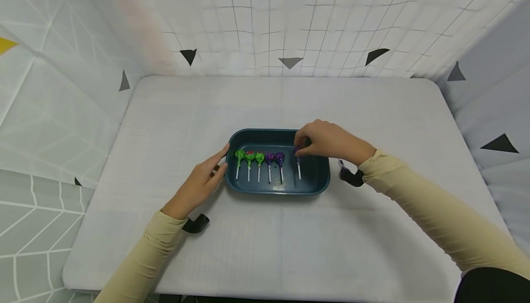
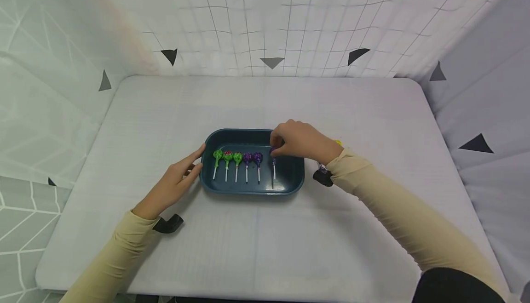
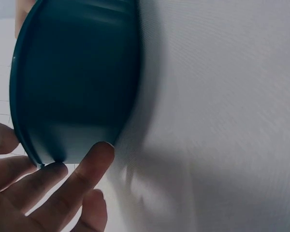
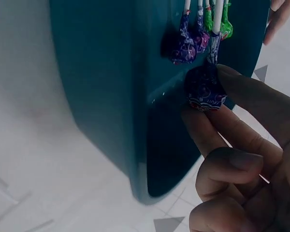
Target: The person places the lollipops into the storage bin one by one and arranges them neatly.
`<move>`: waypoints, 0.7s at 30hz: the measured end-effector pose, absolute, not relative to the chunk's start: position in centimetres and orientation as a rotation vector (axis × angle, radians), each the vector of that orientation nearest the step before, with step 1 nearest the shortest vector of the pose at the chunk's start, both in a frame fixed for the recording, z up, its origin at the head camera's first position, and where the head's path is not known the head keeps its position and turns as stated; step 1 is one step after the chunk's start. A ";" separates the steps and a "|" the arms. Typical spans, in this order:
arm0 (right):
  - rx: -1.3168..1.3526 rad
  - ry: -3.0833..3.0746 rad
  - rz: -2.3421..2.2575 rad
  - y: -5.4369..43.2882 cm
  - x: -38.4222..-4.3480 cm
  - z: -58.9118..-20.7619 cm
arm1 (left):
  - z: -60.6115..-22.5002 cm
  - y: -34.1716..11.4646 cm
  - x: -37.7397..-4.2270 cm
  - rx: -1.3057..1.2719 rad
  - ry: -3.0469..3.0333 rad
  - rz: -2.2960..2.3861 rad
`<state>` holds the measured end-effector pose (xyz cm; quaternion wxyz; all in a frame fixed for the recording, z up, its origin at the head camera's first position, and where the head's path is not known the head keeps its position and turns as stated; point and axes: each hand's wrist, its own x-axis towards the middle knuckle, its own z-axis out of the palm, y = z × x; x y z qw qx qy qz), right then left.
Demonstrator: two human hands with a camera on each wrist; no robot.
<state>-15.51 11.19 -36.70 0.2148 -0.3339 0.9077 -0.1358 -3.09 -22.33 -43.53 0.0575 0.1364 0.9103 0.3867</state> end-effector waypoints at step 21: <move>-0.927 2.525 -0.236 8.3 -15.6 -37.6 | -43.6 -22.5 -3.2 0.431 2.751 1.190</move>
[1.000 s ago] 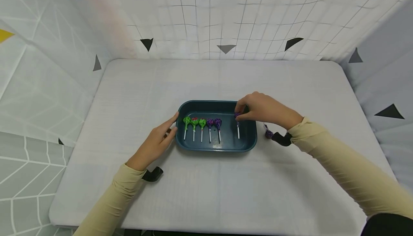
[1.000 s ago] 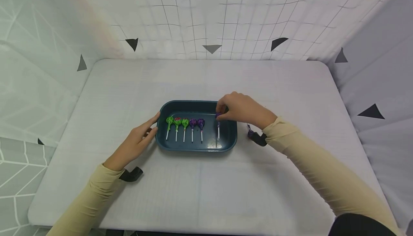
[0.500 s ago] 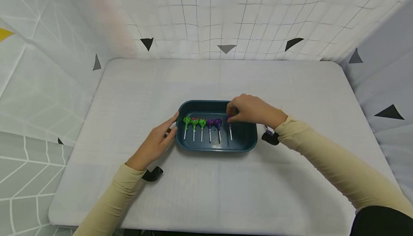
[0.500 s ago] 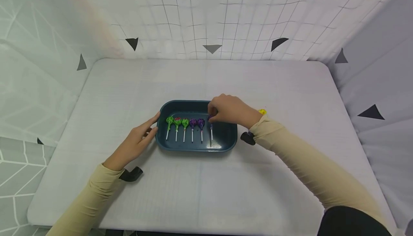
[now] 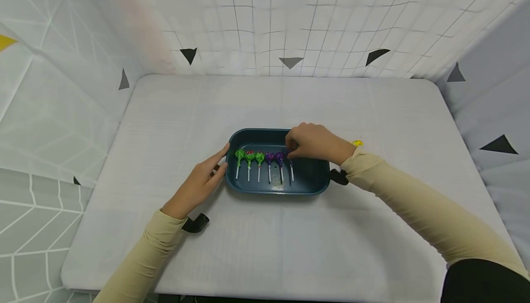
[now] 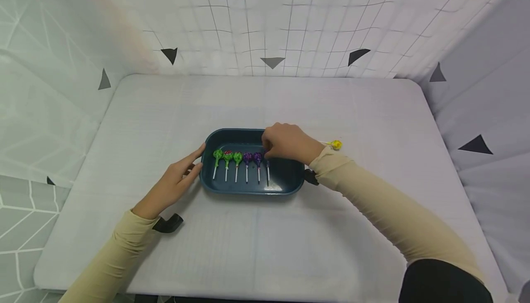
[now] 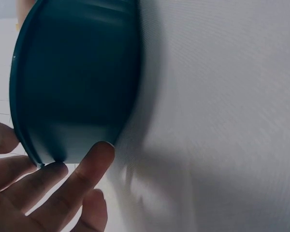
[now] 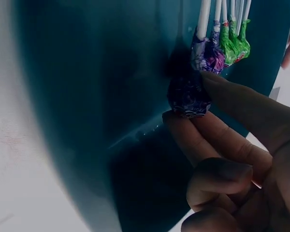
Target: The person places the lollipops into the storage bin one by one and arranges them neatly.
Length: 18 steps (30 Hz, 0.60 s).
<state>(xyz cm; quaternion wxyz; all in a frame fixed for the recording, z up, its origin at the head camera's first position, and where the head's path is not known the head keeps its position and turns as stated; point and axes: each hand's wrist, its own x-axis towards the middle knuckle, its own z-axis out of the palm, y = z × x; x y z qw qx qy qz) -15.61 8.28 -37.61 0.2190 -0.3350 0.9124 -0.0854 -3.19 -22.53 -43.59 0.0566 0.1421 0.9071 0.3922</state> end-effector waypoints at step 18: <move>-0.968 2.528 -0.109 6.5 -15.6 -37.6 | -43.6 -22.7 -3.2 0.418 2.744 1.191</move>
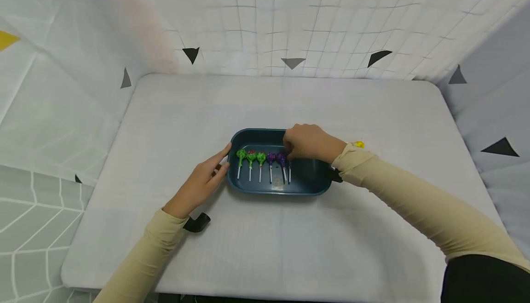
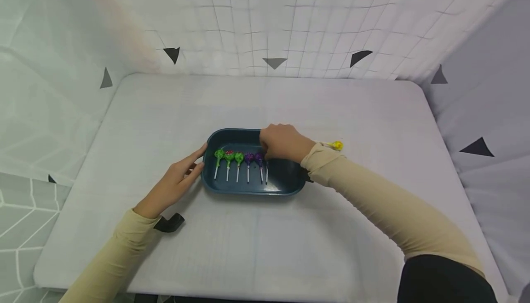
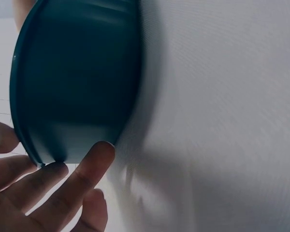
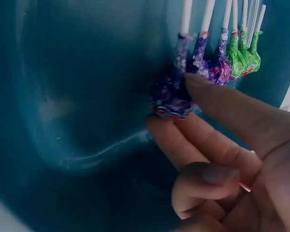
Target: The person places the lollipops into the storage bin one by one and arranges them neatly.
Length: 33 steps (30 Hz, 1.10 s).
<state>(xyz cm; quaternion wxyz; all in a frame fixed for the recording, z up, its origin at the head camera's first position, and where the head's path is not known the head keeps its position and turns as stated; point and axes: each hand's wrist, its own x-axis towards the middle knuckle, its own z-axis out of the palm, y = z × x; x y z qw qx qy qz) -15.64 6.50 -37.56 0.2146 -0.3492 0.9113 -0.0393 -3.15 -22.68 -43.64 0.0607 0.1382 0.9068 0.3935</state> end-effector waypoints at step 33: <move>-0.909 2.518 -0.167 8.1 -15.5 -35.7 | -43.6 -22.5 -3.3 0.411 2.743 1.196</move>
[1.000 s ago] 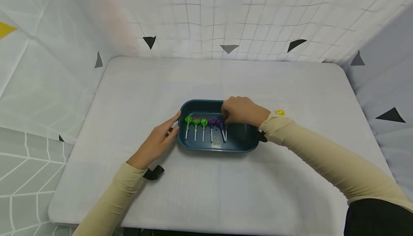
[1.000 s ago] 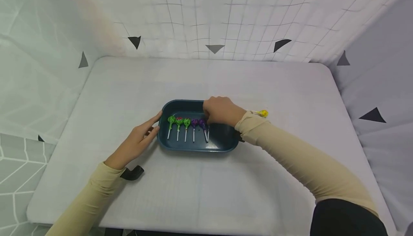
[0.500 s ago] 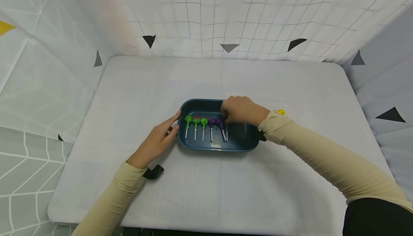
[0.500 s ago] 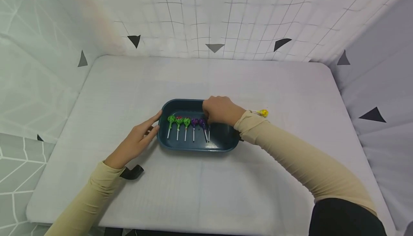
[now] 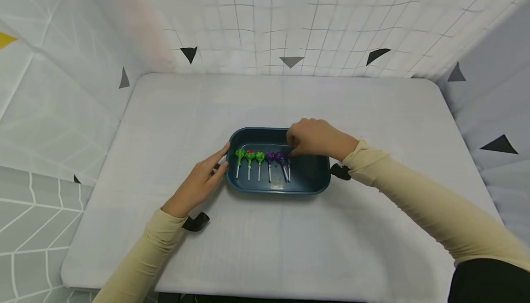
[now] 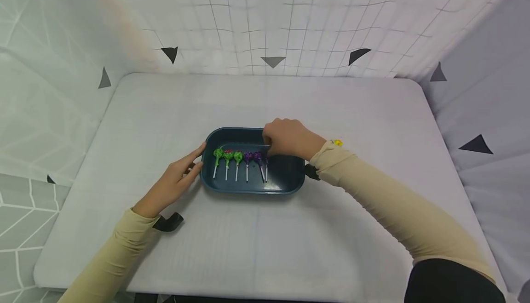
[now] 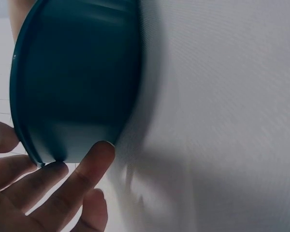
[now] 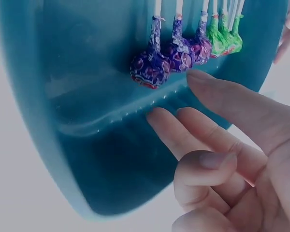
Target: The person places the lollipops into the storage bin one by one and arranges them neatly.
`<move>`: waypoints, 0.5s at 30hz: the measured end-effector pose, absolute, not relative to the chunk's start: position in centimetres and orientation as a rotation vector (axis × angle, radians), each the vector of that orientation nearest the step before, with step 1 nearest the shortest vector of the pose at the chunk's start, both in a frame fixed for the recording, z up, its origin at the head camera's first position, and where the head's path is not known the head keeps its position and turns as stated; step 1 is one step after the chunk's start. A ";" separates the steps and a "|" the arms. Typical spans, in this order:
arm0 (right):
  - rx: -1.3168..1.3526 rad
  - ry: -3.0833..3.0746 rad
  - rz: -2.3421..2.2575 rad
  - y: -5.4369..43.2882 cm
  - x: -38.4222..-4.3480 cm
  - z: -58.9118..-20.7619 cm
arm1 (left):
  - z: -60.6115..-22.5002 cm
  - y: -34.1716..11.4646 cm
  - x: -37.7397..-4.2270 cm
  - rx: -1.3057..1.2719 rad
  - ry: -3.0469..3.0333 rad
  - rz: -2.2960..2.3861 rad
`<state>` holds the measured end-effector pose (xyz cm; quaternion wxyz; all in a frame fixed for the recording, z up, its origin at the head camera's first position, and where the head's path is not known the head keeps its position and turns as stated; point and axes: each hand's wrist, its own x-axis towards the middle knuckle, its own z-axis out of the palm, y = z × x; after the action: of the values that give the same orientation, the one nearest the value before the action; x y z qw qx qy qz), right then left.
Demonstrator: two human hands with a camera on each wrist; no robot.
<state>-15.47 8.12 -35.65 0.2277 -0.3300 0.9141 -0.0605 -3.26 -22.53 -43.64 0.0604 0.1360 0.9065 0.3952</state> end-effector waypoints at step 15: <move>-0.881 2.562 -0.280 13.2 -15.0 -34.1 | -43.6 -22.6 -3.3 0.439 2.754 1.197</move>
<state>-14.97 13.18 -34.11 0.2074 -0.3163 0.9203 -0.1004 -3.29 -22.56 -43.58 0.0535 0.1445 0.9061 0.3940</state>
